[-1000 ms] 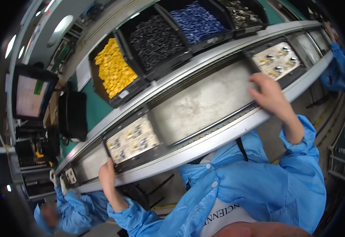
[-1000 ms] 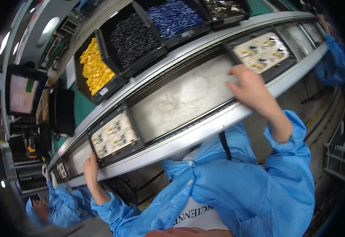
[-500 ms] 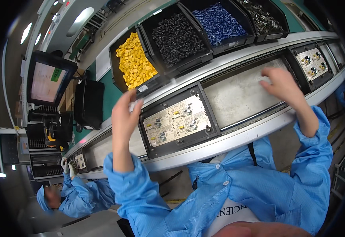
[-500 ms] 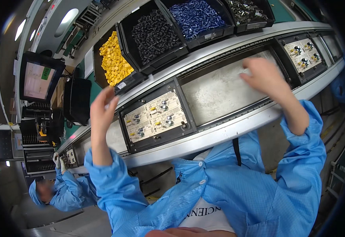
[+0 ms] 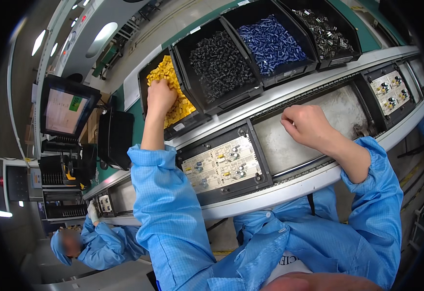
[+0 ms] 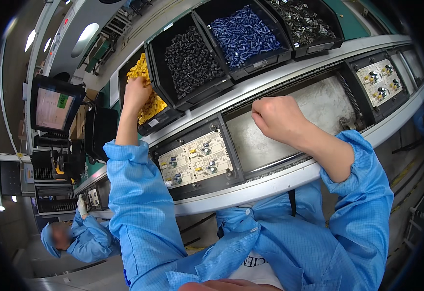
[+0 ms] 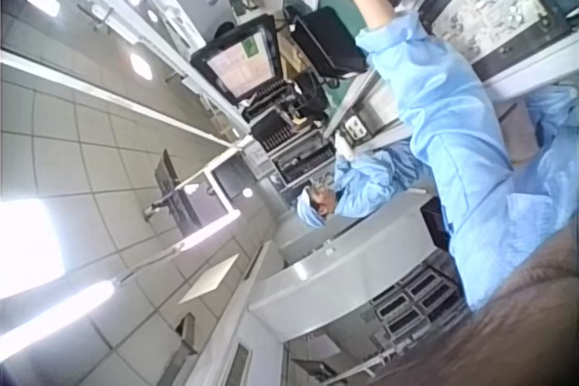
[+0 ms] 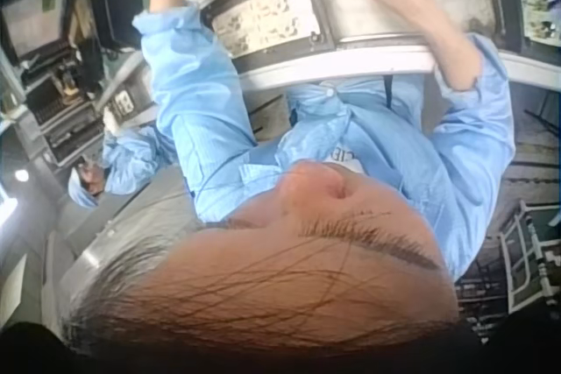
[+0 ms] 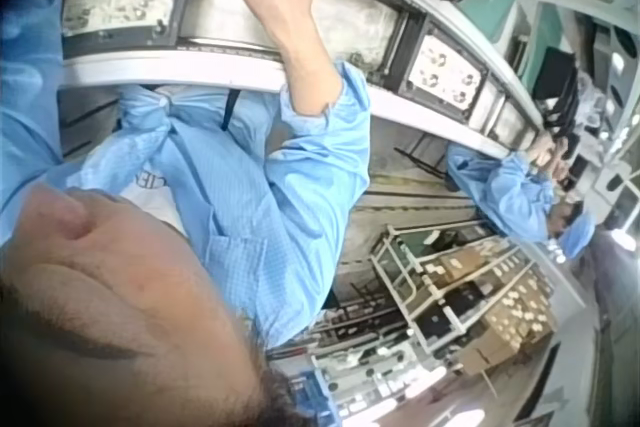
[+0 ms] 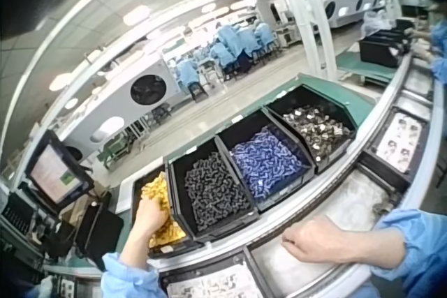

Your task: Assembling small electronic components onto circuit boards at a manual station.

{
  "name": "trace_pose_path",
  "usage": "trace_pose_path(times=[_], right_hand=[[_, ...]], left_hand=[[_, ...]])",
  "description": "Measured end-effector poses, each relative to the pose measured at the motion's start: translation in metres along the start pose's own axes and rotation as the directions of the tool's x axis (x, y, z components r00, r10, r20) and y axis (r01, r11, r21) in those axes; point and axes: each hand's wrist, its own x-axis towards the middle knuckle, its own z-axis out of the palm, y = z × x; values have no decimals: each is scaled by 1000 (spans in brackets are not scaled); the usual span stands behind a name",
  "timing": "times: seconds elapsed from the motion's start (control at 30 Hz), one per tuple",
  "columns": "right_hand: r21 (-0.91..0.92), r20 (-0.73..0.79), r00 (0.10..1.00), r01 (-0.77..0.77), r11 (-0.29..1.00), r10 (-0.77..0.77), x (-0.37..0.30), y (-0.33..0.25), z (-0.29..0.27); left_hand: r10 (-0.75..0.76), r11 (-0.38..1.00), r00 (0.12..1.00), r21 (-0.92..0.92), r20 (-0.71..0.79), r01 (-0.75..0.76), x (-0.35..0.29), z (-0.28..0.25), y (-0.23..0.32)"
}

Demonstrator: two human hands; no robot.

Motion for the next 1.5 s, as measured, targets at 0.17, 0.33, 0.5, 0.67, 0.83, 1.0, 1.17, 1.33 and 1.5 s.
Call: trace_pose_path(times=[0.17,0.33,0.5,0.67,0.83,1.0,1.17,1.33,1.5], right_hand=[[23,33,997,74,997,-75,0,16,5],[83,11,992,127,988,-128,2,21,9],[89,2,991,134,987,-135,3,21,8],[101,6,992,127,987,-128,4,20,8],[104,57,990,123,987,-130,5,14,5],[134,-4,995,101,986,-101,5,18,6],[306,-239,971,97,947,-22,17,23,-1],[159,-421,906,109,981,-32,57,29,-34],[-186,-189,980,-103,977,68,112,41,-35]], left_hand=[[38,999,999,15,-36,-38,-10,6,3],[64,991,992,-114,-109,-76,-28,4,5],[-338,559,941,-803,7,207,-29,-13,1],[-343,-555,883,-827,321,85,-26,-18,-11],[-174,-847,901,-526,398,69,-46,-26,-4],[-7,-749,962,-639,272,175,-87,-15,8],[-54,-491,963,-847,262,203,-139,-3,52],[-67,-161,958,-951,278,265,-155,9,67],[-18,77,969,-966,247,247,-163,16,76]])
